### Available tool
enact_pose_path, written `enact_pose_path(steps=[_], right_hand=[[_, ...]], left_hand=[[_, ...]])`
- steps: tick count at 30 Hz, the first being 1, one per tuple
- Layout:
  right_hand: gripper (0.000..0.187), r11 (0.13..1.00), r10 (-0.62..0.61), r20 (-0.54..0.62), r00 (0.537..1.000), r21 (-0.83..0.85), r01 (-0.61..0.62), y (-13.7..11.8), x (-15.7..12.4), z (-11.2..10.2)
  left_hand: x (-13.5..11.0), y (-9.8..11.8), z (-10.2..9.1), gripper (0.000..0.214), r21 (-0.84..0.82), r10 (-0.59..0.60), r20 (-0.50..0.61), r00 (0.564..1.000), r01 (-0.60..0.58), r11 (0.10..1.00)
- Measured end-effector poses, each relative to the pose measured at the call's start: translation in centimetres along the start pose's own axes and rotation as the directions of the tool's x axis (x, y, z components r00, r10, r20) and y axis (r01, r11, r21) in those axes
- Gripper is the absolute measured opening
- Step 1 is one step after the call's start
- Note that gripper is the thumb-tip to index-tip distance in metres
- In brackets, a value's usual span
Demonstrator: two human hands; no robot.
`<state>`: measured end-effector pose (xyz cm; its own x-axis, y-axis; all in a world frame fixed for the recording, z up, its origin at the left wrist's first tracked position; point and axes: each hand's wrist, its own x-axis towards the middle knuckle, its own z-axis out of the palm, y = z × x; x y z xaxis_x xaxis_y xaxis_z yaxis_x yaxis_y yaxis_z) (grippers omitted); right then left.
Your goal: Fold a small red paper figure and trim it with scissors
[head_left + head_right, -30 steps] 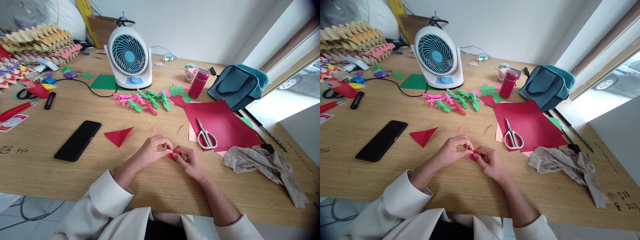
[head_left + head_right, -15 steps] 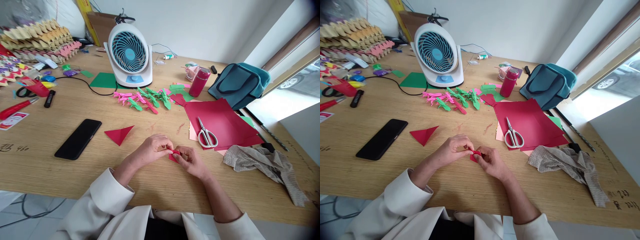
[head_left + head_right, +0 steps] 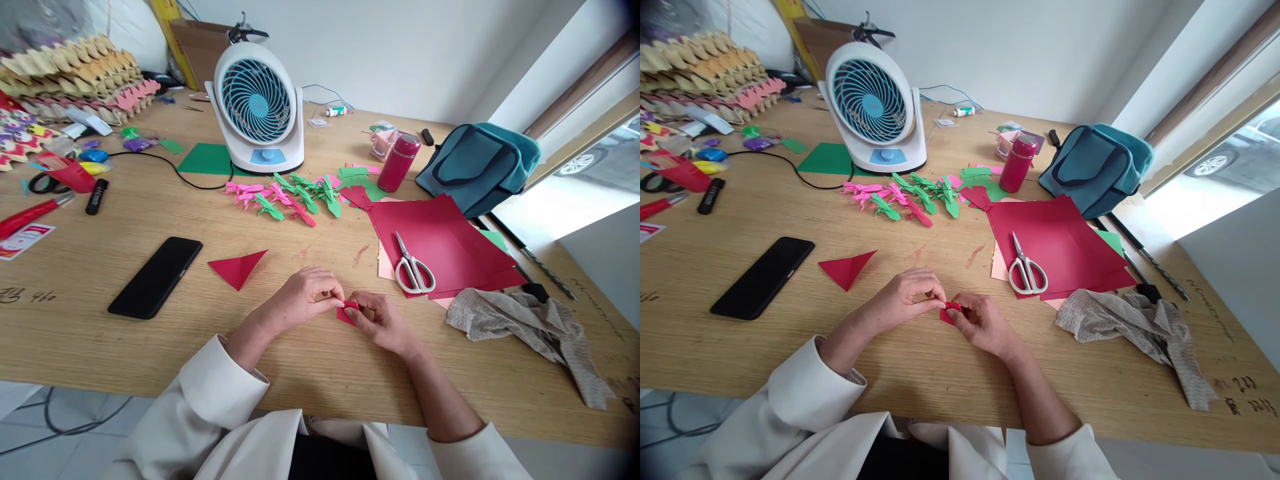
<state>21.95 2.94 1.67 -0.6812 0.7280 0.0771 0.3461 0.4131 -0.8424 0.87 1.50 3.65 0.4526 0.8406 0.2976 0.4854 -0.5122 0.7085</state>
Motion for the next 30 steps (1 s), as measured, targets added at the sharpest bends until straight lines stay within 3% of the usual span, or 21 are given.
enact_pose_path(steps=[21,30], right_hand=[[0.023,0.999,-0.033,0.068,0.997,-0.028,0.035,0.14,-0.01,0.16],[0.027,1.0,-0.012,0.052,0.999,-0.014,0.012,0.18,-0.04,0.2]], left_hand=[[0.03,0.14,-0.1,0.011,0.115,0.061,0.131,0.989,-0.077,0.99],[-0.13,0.12,0.29,0.011,-0.074,-0.136,0.036,0.99,0.139,0.988]])
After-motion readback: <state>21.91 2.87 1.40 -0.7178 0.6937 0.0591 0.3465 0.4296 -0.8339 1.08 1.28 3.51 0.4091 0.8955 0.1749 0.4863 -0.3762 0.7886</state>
